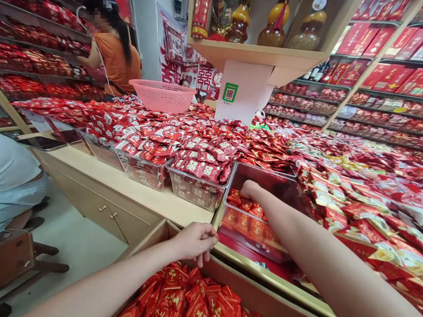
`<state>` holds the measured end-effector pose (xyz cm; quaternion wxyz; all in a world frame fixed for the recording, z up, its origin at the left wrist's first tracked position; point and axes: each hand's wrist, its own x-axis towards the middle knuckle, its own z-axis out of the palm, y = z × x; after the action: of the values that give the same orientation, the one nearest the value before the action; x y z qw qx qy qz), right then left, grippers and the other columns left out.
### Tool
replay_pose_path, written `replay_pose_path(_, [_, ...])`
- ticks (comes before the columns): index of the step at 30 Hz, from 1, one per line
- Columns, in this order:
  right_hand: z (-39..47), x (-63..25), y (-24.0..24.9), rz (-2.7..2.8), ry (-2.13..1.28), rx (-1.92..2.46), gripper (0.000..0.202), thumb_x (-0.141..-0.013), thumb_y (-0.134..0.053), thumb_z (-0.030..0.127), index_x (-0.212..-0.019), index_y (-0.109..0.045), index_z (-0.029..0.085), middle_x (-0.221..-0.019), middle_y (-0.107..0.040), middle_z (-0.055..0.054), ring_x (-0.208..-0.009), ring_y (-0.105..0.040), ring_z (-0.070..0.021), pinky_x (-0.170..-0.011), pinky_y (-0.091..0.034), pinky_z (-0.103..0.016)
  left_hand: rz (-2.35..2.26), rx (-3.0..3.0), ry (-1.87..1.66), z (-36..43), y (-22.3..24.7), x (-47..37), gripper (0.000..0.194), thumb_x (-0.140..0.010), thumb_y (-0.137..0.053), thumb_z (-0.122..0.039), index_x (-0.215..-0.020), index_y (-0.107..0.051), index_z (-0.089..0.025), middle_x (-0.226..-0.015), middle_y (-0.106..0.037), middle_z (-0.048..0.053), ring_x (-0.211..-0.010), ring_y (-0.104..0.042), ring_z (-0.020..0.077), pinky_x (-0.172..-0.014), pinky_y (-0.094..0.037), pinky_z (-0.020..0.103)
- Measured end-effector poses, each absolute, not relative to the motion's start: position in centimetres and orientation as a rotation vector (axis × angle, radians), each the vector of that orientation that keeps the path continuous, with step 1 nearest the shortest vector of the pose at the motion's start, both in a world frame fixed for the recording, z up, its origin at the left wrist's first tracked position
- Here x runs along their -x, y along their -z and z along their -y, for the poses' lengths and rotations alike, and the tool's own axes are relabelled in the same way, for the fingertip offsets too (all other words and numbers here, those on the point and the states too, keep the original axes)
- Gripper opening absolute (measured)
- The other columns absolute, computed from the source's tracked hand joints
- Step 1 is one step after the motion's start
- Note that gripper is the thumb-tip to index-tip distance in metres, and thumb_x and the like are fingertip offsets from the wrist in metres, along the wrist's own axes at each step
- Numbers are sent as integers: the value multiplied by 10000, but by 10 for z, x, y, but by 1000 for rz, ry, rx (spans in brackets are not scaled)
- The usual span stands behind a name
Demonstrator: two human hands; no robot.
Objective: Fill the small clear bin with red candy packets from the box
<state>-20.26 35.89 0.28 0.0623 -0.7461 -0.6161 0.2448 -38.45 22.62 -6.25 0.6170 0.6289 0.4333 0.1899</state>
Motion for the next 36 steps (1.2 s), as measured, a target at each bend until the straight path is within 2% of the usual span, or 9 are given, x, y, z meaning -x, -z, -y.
replay_pose_path(3, [-360,202,-15,1929,-509,2333,190,-809,-534,281,-803,-586,99,-760,-618,-28,-651,-582,-111,-597,-479,-267,-1005,-1473,-453,-225,63,384,171,-777,-459,-342,-806,-475,-174,-420,-531,-67,-257,-461,83,-297,-309,156])
replay_pose_path(9, [-319,215,-74,2024,4,2167,197,-768,-504,218,-862,-611,83,-961,-611,-189,-927,-556,-293,-724,-406,-350,-1003,-1562,-466,-225,64,384,167,-809,-403,-311,-851,-472,-166,-478,-546,-49,-306,-491,80,-317,-337,156])
replay_pose_path(13, [-226,232,-90,2255,184,1586,218,-818,-406,308,-856,-586,191,-800,-627,-53,-762,-572,-184,-681,-388,-268,-964,-1605,-364,-225,50,392,143,-798,-447,-263,-893,-477,-160,-582,-602,-23,-425,-557,80,-423,-401,176])
replay_pose_path(16, [-145,233,-60,2551,-42,1306,207,-825,-396,286,-757,-577,214,-696,-599,-35,-656,-535,-158,-609,-377,-253,-873,-1639,-129,-223,46,398,95,-722,-563,-242,-761,-562,-155,-702,-662,16,-604,-619,118,-551,-450,219])
replay_pose_path(21, [-71,196,36,2637,-668,1449,243,-847,-360,257,-719,-563,212,-668,-589,-36,-610,-530,-164,-572,-381,-269,-1000,-1790,187,-197,77,394,181,-473,-683,-41,-493,-566,-178,-557,-630,16,-714,-611,237,-716,-442,367])
replay_pose_path(25, [-72,162,87,2459,-828,1641,187,-797,-425,244,-706,-585,208,-624,-596,-28,-568,-531,-166,-547,-384,-277,-1165,-1914,160,-176,105,382,183,-495,-680,-37,-583,-565,-149,-746,-641,45,-904,-561,256,-860,-353,449])
replay_pose_path(31, [-83,163,100,2074,-1088,1616,200,-776,-477,326,-829,-601,179,-751,-653,-53,-676,-588,-184,-636,-440,-312,-1121,-1939,-50,-183,82,380,226,-501,-670,-96,-710,-627,-171,-655,-597,14,-746,-578,238,-721,-410,331])
replay_pose_path(34, [-84,174,96,1728,-1338,1487,396,-763,-516,401,-1067,-511,146,-972,-624,-94,-874,-581,-191,-765,-450,-320,-1004,-1849,-150,-185,60,378,260,-591,-636,-193,-848,-618,-156,-624,-574,-9,-597,-555,160,-600,-428,276])
replay_pose_path(36, [-85,179,92,1533,-1495,1371,464,-753,-535,425,-1115,-463,144,-961,-612,-84,-860,-578,-179,-728,-465,-305,-915,-1753,-194,-182,51,374,289,-619,-627,-227,-892,-602,-134,-641,-580,-8,-570,-545,128,-570,-436,253])
